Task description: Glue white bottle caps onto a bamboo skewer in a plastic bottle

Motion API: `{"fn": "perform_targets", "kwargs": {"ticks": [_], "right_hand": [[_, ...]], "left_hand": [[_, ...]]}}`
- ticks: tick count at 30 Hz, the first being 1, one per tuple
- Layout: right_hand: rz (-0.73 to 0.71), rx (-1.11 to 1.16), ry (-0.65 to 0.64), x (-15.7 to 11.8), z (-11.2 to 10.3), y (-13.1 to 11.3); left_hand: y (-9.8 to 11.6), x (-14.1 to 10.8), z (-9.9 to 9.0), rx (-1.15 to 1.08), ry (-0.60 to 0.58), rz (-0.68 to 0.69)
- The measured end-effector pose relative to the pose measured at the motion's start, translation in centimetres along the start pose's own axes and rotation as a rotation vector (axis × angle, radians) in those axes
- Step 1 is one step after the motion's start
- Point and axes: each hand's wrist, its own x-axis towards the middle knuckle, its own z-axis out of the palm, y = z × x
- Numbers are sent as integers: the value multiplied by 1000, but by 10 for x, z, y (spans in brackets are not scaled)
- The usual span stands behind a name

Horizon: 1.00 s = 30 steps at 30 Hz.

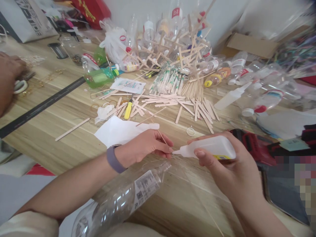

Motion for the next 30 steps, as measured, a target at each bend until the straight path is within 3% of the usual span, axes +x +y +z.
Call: {"fn": "perform_targets", "kwargs": {"ticks": [12,19,30], "right_hand": [[26,-5,-1,0,0,0],[-54,-48,-53,3,-4,4],[-18,-5,-3,-1,-1,-1]], "left_hand": [[-2,2,-1,-7,-9,9],[-1,1,-1,-2,-7,-5],[-2,1,-1,2,-17,1]]}}
